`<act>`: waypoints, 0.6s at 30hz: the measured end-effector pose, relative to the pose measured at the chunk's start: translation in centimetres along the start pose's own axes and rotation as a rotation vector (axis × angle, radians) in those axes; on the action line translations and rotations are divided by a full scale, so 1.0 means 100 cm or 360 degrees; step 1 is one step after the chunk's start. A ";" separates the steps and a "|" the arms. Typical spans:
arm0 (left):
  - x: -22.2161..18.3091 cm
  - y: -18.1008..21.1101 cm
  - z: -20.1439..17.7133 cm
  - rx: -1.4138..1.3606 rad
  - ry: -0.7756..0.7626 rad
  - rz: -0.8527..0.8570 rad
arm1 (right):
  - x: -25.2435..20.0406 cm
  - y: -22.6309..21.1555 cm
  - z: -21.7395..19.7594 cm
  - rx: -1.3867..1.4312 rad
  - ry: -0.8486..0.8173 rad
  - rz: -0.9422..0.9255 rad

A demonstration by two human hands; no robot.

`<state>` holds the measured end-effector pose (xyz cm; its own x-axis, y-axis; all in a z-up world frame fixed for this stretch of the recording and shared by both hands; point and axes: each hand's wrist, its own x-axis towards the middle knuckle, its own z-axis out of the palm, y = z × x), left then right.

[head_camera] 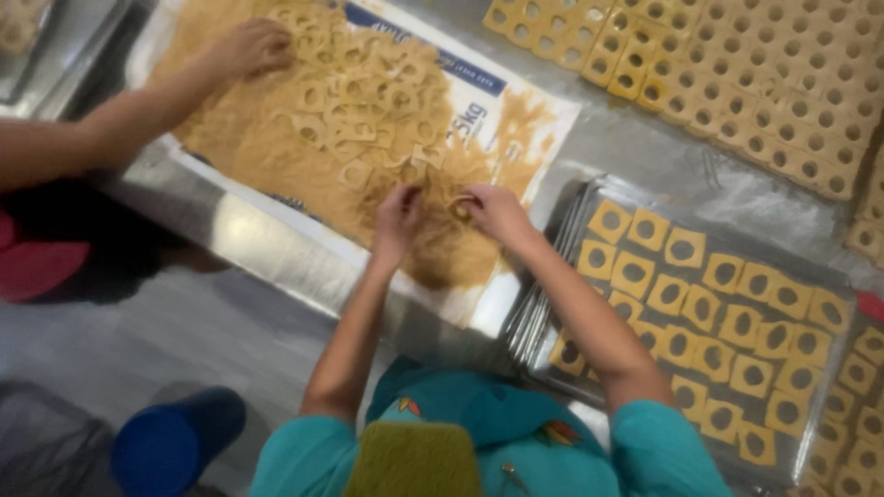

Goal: The person repeatedly picks up square-shaped snacks from a large pile and arranges them in neat rows on metal trays. A second person is visible working alongside, performing a similar task.

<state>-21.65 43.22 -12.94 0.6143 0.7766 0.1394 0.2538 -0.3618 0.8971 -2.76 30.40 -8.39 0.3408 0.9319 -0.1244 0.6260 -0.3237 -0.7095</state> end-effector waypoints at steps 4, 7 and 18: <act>0.018 -0.032 -0.003 0.0778 0.0343 0.0164 | -0.024 0.000 0.033 -0.0503 -0.0033 -0.0241; 0.030 -0.044 0.005 0.0985 0.0280 0.0052 | -0.036 0.000 0.052 -0.0829 0.0351 -0.0903; 0.022 -0.003 -0.011 -0.0027 0.0107 0.0083 | 0.122 0.048 0.063 0.0046 0.0320 -0.0837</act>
<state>-21.15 45.60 -12.44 0.5748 0.7900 0.2133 0.2098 -0.3942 0.8948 0.00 41.23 -17.65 0.1166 0.9161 0.3836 0.7293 0.1832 -0.6592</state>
